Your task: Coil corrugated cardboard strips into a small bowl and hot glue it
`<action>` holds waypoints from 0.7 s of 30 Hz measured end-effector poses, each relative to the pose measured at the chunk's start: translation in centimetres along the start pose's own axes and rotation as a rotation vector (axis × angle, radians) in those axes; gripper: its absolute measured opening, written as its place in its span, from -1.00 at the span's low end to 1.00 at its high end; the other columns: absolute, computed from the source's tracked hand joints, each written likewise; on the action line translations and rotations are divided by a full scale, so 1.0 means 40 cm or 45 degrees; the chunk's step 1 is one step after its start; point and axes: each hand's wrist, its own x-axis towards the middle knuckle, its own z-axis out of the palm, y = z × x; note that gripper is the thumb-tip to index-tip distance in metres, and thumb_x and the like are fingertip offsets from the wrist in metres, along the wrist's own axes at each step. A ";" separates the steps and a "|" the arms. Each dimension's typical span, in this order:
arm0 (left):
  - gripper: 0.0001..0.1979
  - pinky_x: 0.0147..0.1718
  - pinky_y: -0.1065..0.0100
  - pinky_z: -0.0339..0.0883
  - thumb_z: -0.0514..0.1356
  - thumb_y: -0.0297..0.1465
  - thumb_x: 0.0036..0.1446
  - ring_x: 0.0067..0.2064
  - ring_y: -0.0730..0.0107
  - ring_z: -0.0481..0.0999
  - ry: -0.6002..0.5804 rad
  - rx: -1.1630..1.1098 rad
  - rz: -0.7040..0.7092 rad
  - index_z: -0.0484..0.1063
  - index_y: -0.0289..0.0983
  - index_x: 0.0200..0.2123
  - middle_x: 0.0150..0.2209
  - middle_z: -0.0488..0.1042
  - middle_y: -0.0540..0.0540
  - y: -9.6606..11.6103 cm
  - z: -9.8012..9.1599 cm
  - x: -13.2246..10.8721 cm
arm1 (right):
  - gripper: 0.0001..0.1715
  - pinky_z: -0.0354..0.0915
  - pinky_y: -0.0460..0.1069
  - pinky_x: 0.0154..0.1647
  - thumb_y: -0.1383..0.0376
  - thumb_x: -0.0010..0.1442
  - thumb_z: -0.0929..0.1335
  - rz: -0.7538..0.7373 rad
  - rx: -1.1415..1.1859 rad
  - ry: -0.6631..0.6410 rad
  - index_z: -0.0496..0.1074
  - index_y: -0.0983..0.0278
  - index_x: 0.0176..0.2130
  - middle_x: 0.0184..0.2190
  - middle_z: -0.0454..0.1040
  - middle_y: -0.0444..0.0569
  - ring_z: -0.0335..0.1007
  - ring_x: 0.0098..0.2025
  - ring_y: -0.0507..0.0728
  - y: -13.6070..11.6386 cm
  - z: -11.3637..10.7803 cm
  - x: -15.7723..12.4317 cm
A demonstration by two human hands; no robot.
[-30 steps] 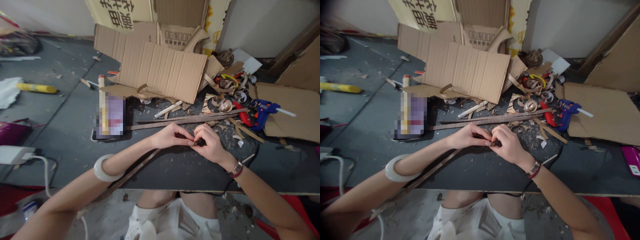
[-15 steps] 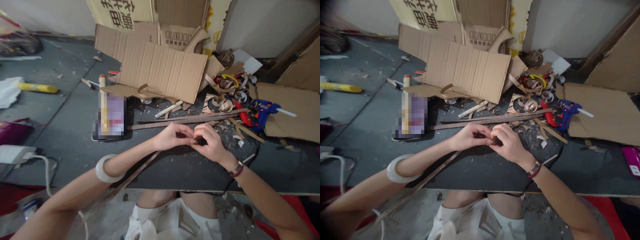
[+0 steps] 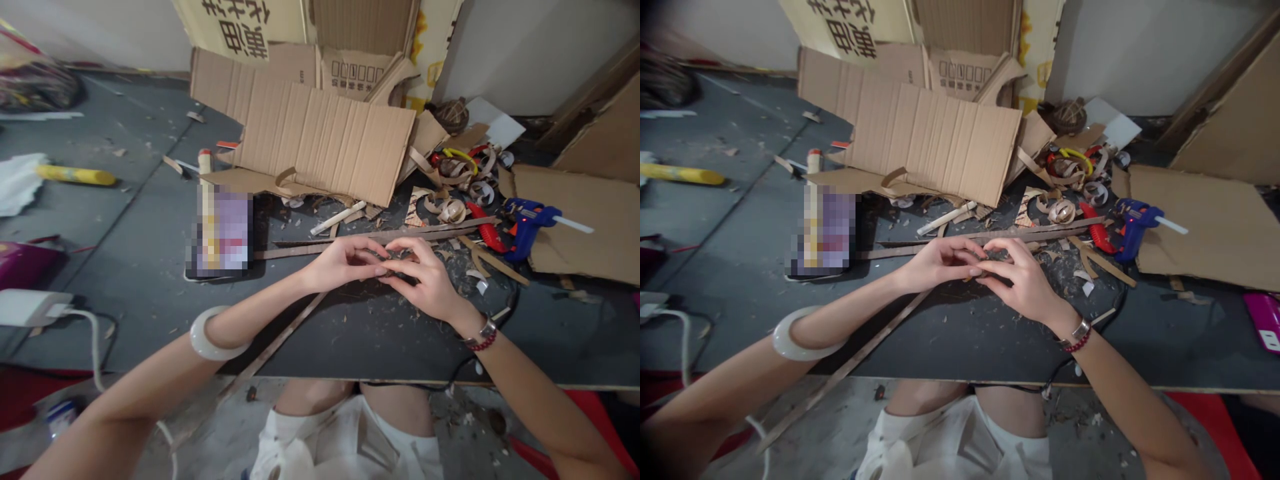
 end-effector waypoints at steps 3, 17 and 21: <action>-0.67 -0.43 0.51 0.33 0.32 -0.35 0.04 -0.43 0.52 0.52 0.002 -0.023 -0.040 0.47 -0.42 -0.14 -0.43 0.56 -0.08 0.006 -0.006 0.003 | -0.81 0.44 0.06 -0.15 0.35 0.16 0.39 0.016 0.011 0.027 0.48 0.20 -0.17 -0.10 0.36 0.04 0.32 -0.01 0.15 -0.001 -0.003 0.002; -0.79 -0.42 0.56 0.28 0.30 -0.46 0.02 -0.45 0.60 0.45 -0.106 -0.026 -0.150 0.59 -0.37 -0.22 -0.40 0.61 -0.06 0.016 -0.014 0.004 | -0.86 0.41 0.02 -0.17 0.36 0.12 0.42 0.086 0.055 0.102 0.46 0.18 -0.25 -0.19 0.37 -0.03 0.37 -0.11 0.10 -0.004 -0.003 0.003; -0.81 -0.26 0.53 0.35 0.29 -0.46 0.03 -0.34 0.53 0.53 -0.198 0.020 -0.157 0.60 -0.35 -0.23 -0.32 0.63 -0.06 0.022 -0.010 0.003 | -0.88 0.40 -0.03 -0.27 0.38 0.12 0.41 0.111 0.099 0.075 0.45 0.19 -0.27 -0.19 0.36 -0.03 0.35 -0.13 0.09 -0.009 -0.002 -0.001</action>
